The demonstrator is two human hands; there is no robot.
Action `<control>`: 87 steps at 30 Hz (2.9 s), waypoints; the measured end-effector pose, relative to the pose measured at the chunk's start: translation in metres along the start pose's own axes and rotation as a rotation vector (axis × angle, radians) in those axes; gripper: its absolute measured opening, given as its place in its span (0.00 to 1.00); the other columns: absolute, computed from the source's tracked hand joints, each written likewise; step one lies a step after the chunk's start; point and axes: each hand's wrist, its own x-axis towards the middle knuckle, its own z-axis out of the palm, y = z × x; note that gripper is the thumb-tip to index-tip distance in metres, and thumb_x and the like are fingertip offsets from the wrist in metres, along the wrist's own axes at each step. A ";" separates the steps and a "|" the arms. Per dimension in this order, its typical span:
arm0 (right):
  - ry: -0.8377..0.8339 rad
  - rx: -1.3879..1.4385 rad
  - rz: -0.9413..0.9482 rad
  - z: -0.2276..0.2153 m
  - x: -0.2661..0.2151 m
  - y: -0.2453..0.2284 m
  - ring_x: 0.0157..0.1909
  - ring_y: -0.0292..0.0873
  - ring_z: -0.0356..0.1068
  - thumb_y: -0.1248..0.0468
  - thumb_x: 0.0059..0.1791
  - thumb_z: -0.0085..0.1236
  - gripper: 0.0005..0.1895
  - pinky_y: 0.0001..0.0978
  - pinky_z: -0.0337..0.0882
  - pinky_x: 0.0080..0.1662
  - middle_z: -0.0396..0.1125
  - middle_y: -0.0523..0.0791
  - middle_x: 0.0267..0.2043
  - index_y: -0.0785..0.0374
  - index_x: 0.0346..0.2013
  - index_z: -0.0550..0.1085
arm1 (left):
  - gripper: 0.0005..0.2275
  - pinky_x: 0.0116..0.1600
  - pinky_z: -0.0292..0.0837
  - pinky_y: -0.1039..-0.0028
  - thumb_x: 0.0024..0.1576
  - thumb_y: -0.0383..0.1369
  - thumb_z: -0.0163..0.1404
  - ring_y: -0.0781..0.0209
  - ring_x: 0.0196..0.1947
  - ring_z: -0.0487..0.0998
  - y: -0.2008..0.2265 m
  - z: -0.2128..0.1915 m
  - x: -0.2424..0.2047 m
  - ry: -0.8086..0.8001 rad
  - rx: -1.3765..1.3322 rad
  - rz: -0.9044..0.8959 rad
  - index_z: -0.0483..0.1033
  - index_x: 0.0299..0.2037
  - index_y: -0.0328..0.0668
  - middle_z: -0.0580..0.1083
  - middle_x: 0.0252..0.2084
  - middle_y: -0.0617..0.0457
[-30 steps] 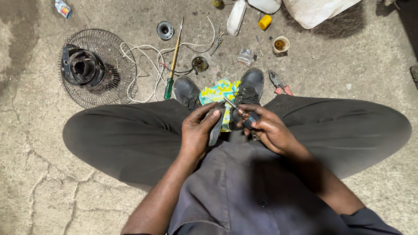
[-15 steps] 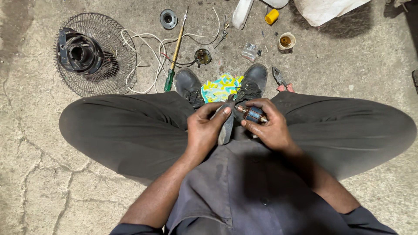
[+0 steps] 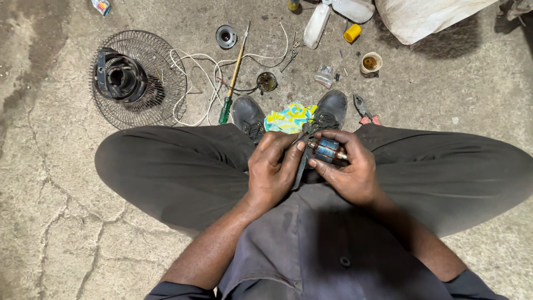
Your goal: The person polishes a motor rotor shaft with sandpaper, then holds a motor cover plate and cuts wires attached to it using pliers.
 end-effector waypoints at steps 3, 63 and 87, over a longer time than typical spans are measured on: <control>0.017 -0.195 -0.053 -0.001 0.001 -0.006 0.52 0.38 0.75 0.67 0.45 0.72 0.28 0.30 0.78 0.52 0.72 0.48 0.54 0.68 0.57 0.69 | 0.06 0.42 0.75 0.70 0.60 0.25 0.59 0.57 0.36 0.78 0.001 0.000 0.000 -0.015 0.032 0.006 0.78 0.45 0.33 0.75 0.38 0.48; 0.193 -0.170 -0.127 -0.001 0.013 -0.033 0.53 0.41 0.74 0.63 0.47 0.71 0.25 0.30 0.77 0.52 0.70 0.51 0.54 0.70 0.56 0.73 | 0.08 0.37 0.77 0.68 0.61 0.28 0.59 0.56 0.34 0.80 0.023 0.002 0.024 -0.042 0.145 0.235 0.78 0.48 0.38 0.73 0.40 0.50; 0.182 -0.301 -0.261 -0.005 0.021 -0.033 0.54 0.42 0.72 0.66 0.47 0.69 0.24 0.30 0.74 0.52 0.69 0.49 0.54 0.68 0.56 0.72 | 0.09 0.34 0.76 0.63 0.63 0.34 0.55 0.52 0.32 0.80 0.033 0.008 0.034 -0.114 0.183 0.069 0.79 0.48 0.40 0.74 0.40 0.48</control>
